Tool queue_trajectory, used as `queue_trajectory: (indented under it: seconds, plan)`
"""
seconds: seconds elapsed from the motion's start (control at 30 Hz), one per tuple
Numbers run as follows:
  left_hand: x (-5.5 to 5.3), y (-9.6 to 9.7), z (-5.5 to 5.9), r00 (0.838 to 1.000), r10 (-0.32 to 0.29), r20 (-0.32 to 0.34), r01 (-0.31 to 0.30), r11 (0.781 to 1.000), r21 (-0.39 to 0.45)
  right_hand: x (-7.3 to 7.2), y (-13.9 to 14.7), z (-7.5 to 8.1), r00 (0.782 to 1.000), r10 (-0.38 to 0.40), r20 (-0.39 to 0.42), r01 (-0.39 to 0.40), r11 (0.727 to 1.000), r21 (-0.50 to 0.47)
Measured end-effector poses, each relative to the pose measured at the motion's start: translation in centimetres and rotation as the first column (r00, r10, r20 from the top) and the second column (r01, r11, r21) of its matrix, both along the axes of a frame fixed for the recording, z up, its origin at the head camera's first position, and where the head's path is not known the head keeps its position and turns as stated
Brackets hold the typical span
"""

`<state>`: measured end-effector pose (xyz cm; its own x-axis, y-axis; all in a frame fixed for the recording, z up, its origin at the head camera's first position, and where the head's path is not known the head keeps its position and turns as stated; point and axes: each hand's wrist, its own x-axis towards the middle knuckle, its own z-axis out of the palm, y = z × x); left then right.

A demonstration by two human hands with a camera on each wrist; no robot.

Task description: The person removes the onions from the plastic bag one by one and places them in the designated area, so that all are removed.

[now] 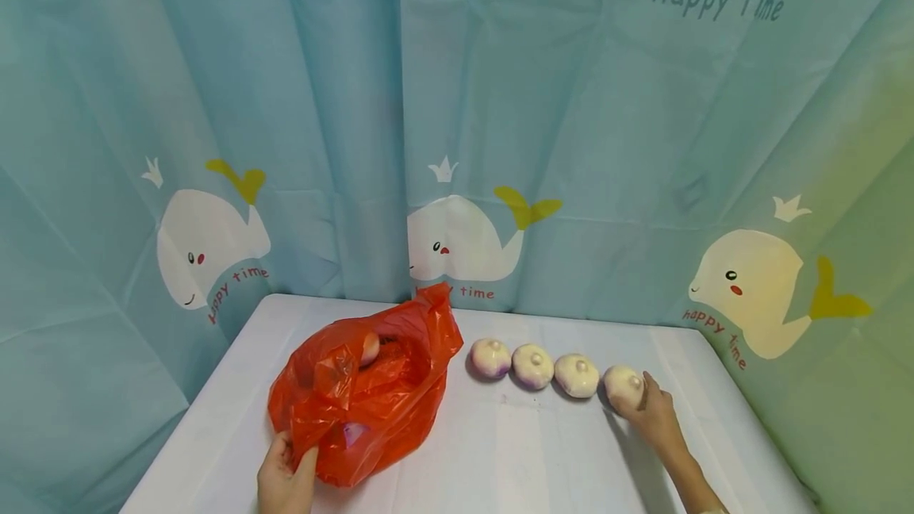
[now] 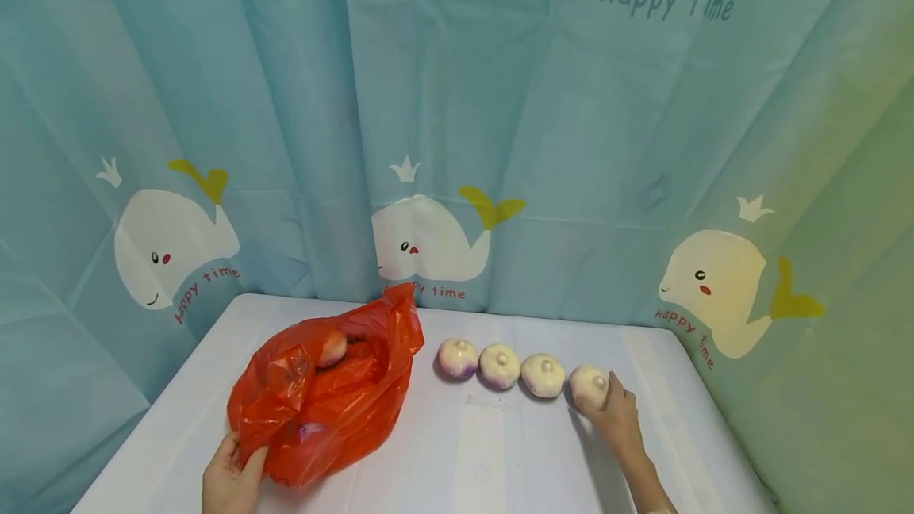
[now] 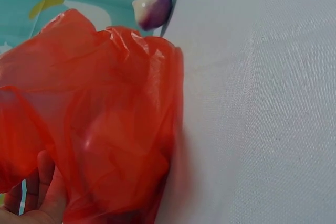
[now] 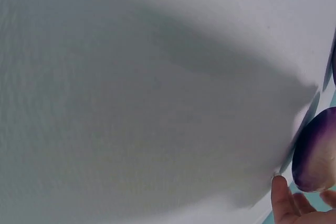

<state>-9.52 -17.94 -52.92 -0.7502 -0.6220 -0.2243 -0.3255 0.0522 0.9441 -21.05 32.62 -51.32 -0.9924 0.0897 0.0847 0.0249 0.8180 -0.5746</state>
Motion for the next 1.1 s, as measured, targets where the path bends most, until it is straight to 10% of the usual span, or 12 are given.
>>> queue_trajectory:
  seconds: [0.47,0.83,1.1]
  plan:
    - [0.6,0.2,4.2,0.987,-0.136,-0.086,0.127,0.987,-0.099,0.8,-4.5,0.8,0.934,-0.142,-0.327,0.132,0.990,-0.054]
    - [-0.2,0.0,4.1,0.972,-0.207,-0.111,0.198,0.977,-0.082,1.2,-10.0,3.5,0.922,0.065,-0.382,-0.111,0.989,-0.100]
    - [-0.2,0.3,3.9,0.974,-0.206,-0.095,0.198,0.977,-0.082,1.4,-15.2,5.8,0.843,0.156,-0.515,-0.276,0.947,-0.165]
